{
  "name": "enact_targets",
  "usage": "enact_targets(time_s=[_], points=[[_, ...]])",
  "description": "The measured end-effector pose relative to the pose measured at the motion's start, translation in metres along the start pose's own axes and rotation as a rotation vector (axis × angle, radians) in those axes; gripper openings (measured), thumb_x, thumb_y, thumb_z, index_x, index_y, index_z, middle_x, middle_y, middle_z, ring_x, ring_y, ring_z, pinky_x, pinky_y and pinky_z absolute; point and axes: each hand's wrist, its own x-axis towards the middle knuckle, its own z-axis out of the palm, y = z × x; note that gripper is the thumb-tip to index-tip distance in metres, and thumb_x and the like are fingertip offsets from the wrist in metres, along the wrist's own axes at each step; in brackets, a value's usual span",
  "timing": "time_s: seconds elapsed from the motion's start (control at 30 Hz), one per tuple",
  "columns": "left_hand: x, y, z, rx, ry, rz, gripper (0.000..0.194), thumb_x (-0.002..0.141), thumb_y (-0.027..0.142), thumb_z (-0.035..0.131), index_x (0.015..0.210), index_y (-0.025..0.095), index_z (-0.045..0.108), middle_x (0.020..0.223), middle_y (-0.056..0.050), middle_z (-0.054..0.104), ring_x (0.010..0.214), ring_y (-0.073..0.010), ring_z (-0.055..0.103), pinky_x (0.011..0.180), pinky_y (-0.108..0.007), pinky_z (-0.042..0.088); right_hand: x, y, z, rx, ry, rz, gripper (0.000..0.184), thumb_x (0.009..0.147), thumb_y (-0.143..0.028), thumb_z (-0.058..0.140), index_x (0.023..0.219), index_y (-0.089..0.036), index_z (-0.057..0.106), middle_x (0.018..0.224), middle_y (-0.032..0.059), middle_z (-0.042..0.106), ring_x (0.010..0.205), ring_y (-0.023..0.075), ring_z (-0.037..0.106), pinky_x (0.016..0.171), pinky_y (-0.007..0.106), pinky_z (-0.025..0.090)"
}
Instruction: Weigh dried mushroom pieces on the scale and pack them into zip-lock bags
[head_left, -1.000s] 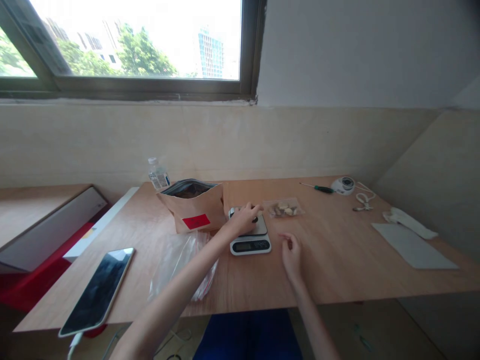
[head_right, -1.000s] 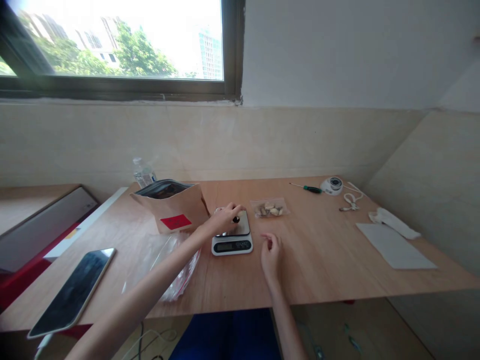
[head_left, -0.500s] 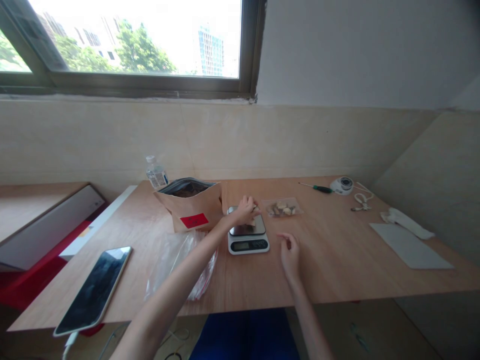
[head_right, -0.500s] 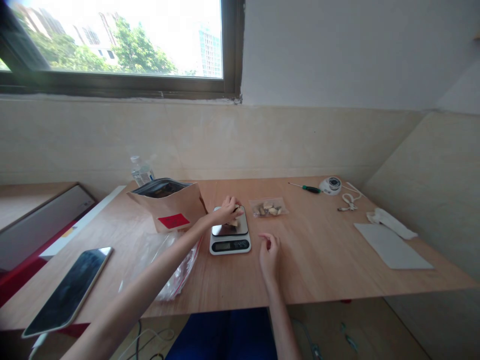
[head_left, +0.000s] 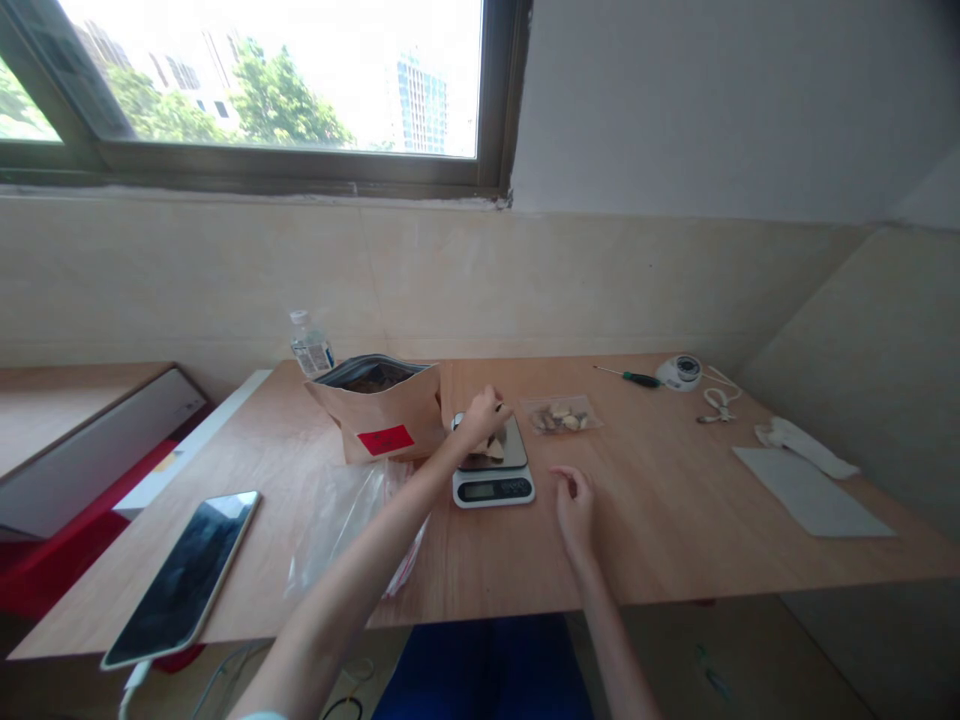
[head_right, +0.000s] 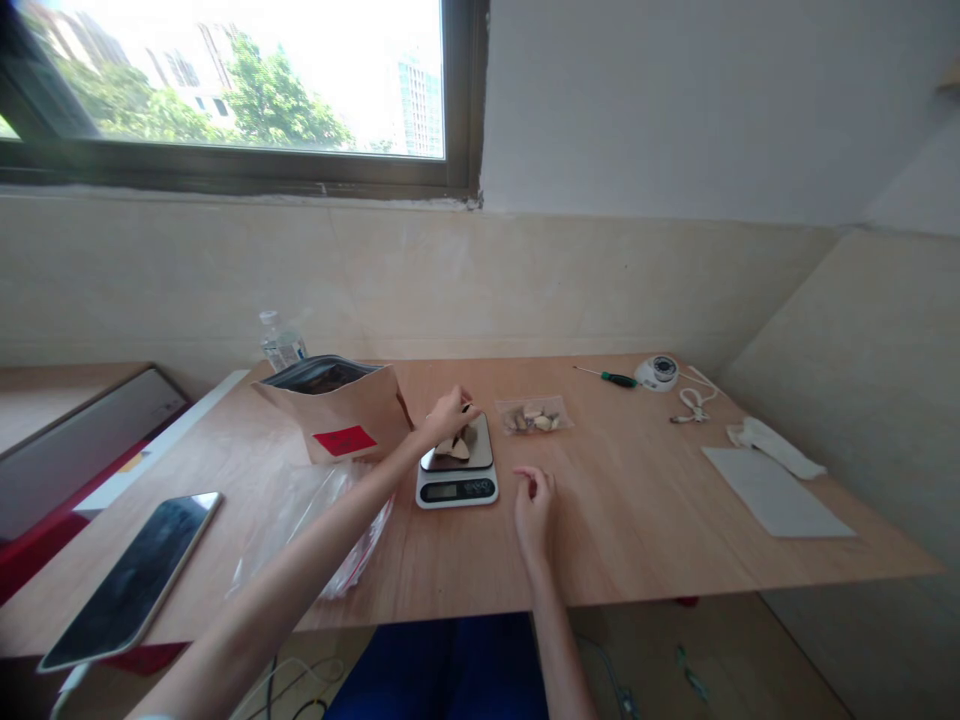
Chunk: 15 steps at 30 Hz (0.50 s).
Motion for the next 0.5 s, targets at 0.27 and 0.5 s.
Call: enact_targets(time_s=[0.27,0.5], points=[[-0.030,0.034,-0.035,0.085,0.126,0.155,0.034,0.088,0.023,0.044,0.120,0.013,0.044,0.124,-0.018,0.052,0.116,-0.0263,0.050,0.097,-0.038,0.036,0.000,-0.001,-0.001,-0.004,-0.001,-0.014,0.021,0.076,-0.024,0.043,0.077,-0.019,0.063,0.083,0.0067,0.060,0.082,0.0219,0.054,0.074,0.033,0.042],[-0.094,0.053,-0.159,0.182,0.731,0.175,0.025,0.084,0.013,0.035,0.096,0.017,0.056,0.100,-0.009,0.060,0.090,-0.0182,0.058,0.084,-0.030,0.044,-0.001,-0.001,-0.002,-0.008,-0.016,-0.017,0.020,0.076,-0.023,0.043,0.076,-0.019,0.063,0.083,0.0067,0.060,0.083,0.0224,0.054,0.076,0.034,0.042]])
